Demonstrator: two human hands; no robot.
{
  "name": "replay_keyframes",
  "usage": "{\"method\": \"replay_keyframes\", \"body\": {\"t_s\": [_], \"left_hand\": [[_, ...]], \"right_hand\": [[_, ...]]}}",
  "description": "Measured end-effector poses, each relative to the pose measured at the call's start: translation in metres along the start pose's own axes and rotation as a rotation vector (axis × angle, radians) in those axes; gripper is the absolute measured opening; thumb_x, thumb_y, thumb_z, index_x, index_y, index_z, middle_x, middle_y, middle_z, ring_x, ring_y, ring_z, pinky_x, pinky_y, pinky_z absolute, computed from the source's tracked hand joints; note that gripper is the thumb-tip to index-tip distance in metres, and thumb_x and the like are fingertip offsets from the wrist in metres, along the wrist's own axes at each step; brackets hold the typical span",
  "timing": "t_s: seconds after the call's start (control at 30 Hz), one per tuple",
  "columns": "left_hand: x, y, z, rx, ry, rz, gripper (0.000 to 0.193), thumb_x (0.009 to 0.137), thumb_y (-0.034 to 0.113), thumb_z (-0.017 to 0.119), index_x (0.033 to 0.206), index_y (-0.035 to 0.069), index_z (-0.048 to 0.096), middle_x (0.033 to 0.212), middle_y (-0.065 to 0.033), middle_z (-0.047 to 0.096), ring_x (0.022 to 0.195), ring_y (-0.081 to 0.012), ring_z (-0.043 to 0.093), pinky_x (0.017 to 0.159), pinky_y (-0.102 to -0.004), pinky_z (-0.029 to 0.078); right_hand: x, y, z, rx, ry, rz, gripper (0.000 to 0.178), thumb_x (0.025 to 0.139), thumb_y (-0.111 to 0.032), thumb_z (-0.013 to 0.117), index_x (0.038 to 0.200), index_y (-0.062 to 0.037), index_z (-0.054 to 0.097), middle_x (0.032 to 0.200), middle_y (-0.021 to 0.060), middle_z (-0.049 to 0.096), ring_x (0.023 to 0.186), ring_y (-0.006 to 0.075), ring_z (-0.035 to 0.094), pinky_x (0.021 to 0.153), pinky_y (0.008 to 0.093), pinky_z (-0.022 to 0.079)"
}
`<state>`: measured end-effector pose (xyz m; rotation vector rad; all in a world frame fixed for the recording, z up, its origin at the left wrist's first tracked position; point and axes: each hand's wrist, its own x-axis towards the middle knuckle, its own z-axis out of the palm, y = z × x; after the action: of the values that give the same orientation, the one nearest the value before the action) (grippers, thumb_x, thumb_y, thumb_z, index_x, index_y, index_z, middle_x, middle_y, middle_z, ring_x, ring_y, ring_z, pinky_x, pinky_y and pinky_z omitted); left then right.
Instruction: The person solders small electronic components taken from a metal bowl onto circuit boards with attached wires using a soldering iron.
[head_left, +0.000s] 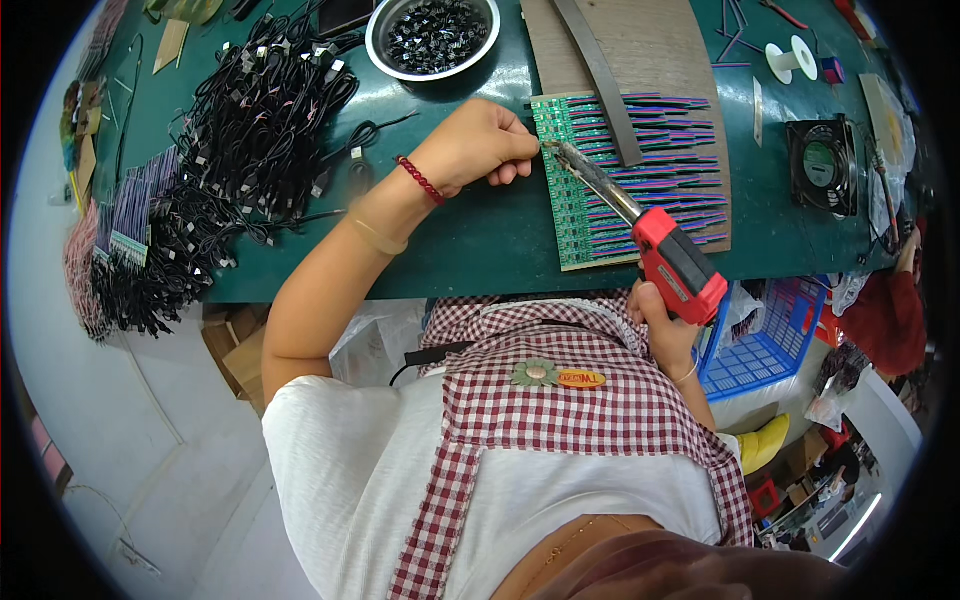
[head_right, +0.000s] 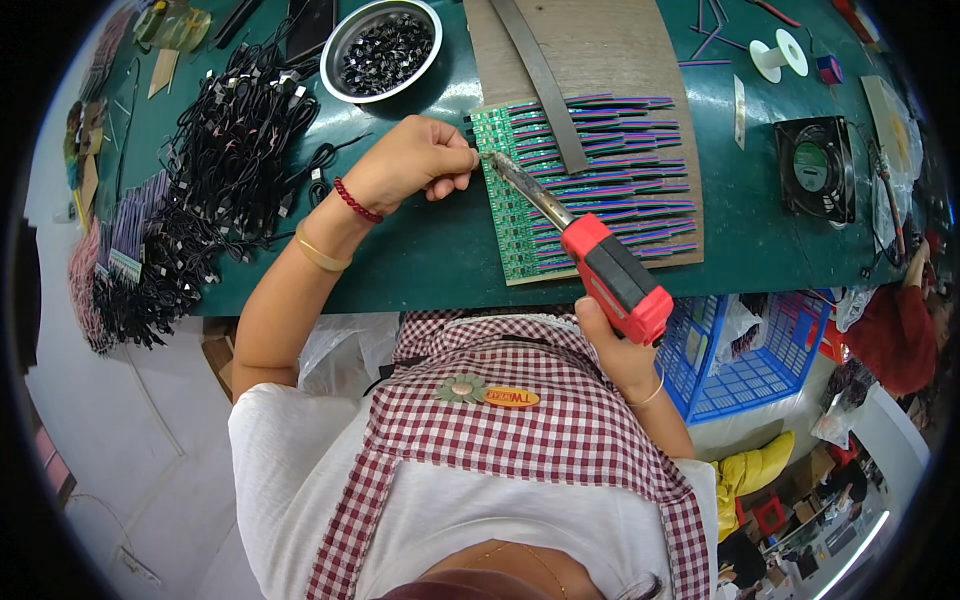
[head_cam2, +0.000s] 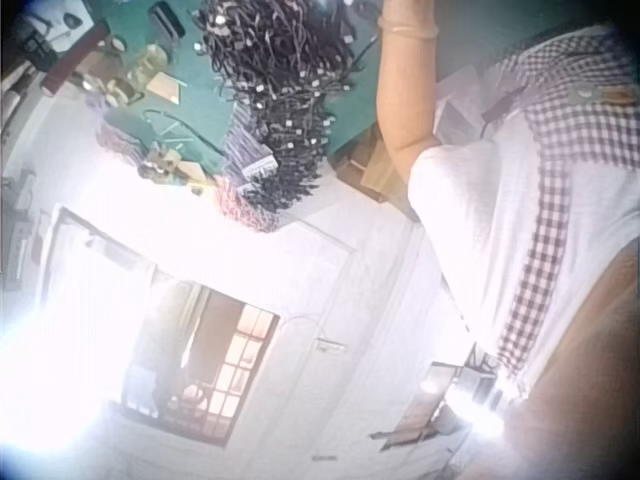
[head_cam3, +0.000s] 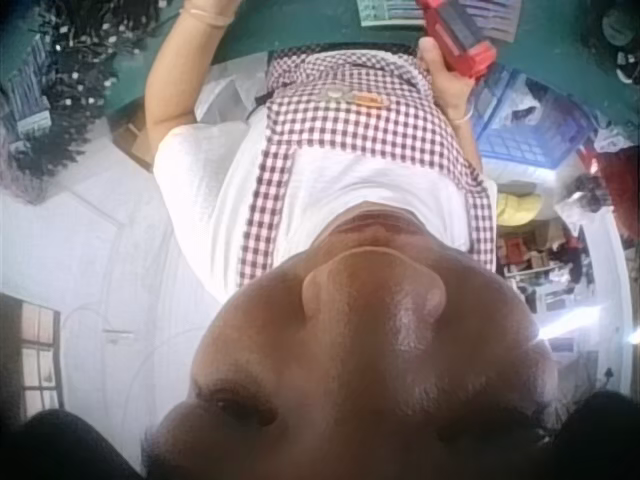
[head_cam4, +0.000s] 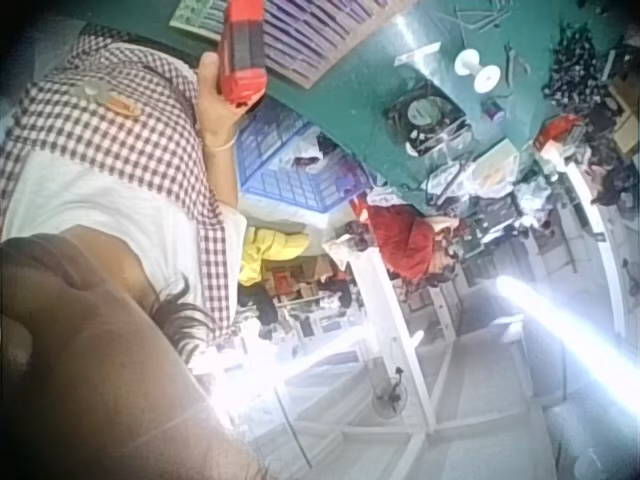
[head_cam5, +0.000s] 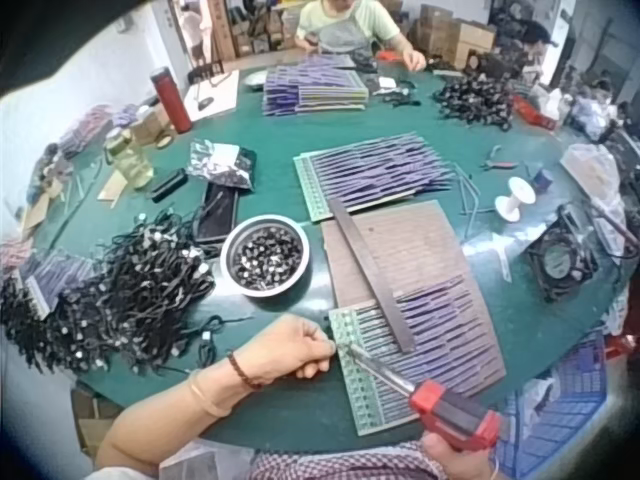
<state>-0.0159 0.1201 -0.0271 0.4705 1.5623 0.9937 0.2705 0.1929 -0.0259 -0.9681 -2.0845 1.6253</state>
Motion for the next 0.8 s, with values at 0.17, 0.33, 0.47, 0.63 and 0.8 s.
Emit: {"method": "replay_keyframes", "body": {"t_s": [0.17, 0.33, 0.47, 0.63, 0.8], "left_hand": [[0.0, 0.002, 0.0, 0.004, 0.007, -0.016, 0.015, 0.078, 0.01, 0.058, 0.065, 0.002, 0.055, 0.058, -0.0039, 0.058, 0.044, -0.0052, 0.048, 0.039, -0.0178, 0.037], [0.0, 0.002, 0.001, 0.022, 0.016, -0.016, 0.015, 0.077, 0.01, 0.058, 0.064, 0.002, 0.054, 0.058, -0.0041, 0.058, 0.044, -0.0057, 0.049, 0.039, -0.0184, 0.038], [-0.001, 0.005, 0.0, 0.035, 0.012, -0.027, 0.015, 0.077, 0.01, 0.059, 0.064, 0.002, 0.055, 0.058, -0.0041, 0.058, 0.044, -0.0057, 0.049, 0.039, -0.0185, 0.038], [-0.001, 0.004, 0.0, 0.041, 0.023, -0.038, 0.015, 0.077, 0.009, 0.058, 0.064, 0.002, 0.054, 0.058, -0.0041, 0.057, 0.043, -0.0058, 0.049, 0.039, -0.0186, 0.038], [-0.002, 0.007, 0.001, 0.052, 0.022, -0.042, 0.015, 0.077, 0.009, 0.058, 0.065, 0.001, 0.055, 0.059, -0.0045, 0.058, 0.044, -0.0058, 0.049, 0.039, -0.0185, 0.038]], "right_hand": [[-0.004, 0.007, -0.004, -0.02, -0.014, -0.013, 0.023, 0.085, -0.01, 0.054, 0.104, 0.0033, 0.049, 0.06, 0.0044, 0.051, 0.049, 0.0093, 0.046, 0.046, 0.022, 0.037], [0.001, -0.011, -0.003, 0.149, 0.029, 0.053, 0.024, 0.085, -0.009, 0.054, 0.104, 0.0047, 0.049, 0.06, 0.0053, 0.052, 0.048, 0.0095, 0.046, 0.045, 0.0217, 0.036], [0.002, -0.011, -0.005, 0.159, 0.032, 0.072, 0.025, 0.086, -0.01, 0.053, 0.105, 0.0056, 0.048, 0.059, 0.0062, 0.051, 0.047, 0.0098, 0.046, 0.044, 0.0219, 0.036], [0.002, -0.007, -0.005, 0.189, 0.003, 0.064, 0.025, 0.086, -0.01, 0.053, 0.105, 0.0057, 0.049, 0.059, 0.0064, 0.051, 0.048, 0.0098, 0.045, 0.045, 0.0219, 0.036], [0.002, -0.008, -0.005, 0.159, 0.0, 0.067, 0.026, 0.086, -0.011, 0.054, 0.106, 0.0056, 0.048, 0.059, 0.0056, 0.05, 0.048, 0.0096, 0.045, 0.045, 0.022, 0.036]]}}
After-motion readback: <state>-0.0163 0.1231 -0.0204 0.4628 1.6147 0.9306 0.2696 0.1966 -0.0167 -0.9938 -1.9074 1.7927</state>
